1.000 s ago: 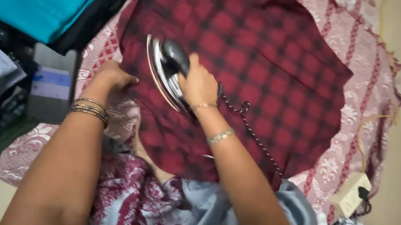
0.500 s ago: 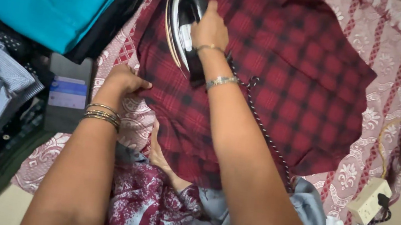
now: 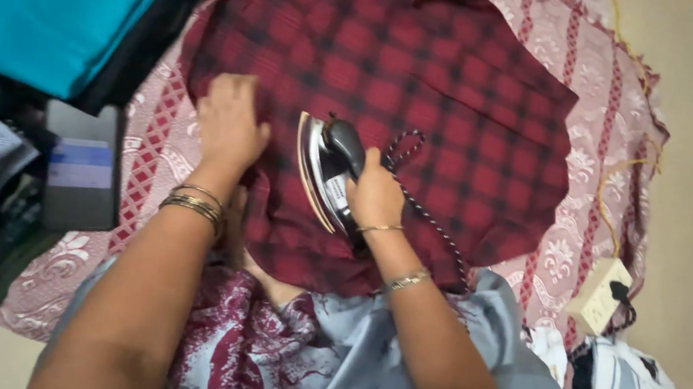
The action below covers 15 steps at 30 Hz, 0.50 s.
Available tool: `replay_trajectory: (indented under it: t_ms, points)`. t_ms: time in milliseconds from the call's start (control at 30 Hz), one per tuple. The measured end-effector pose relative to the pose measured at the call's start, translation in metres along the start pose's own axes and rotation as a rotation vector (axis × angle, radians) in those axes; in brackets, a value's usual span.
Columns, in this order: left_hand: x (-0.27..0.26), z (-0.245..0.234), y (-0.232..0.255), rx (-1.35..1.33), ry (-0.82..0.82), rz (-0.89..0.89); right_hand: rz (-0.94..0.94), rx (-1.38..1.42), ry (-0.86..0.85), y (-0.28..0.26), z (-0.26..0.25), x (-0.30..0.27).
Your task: Ironing a red and black checkered shirt on a mat on the floor.
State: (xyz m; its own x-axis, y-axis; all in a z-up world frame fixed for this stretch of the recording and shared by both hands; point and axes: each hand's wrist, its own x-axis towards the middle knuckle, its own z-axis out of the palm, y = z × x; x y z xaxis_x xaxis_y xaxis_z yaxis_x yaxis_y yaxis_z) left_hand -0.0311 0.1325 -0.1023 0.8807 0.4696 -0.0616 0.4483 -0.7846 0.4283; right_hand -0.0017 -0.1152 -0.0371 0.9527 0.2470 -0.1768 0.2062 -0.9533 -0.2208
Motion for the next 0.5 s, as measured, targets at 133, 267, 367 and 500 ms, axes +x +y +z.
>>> replay_trajectory:
  t_ms: [133,267,367,500]
  points:
    - [-0.004,0.004,0.028,0.054,-0.210,0.131,0.037,0.001,0.069,-0.014,0.001,0.025]
    - [-0.009,-0.012,0.037,0.224,-0.513,0.045,0.068,0.064,0.121,-0.033,-0.011,0.084]
    - [-0.008,-0.013,0.039,0.288,-0.564,0.031,0.076,0.063,0.181,-0.037,-0.010,0.149]
    - [-0.006,-0.012,0.042,0.336,-0.574,0.006,0.113,0.050,0.211,-0.039,-0.010,0.224]
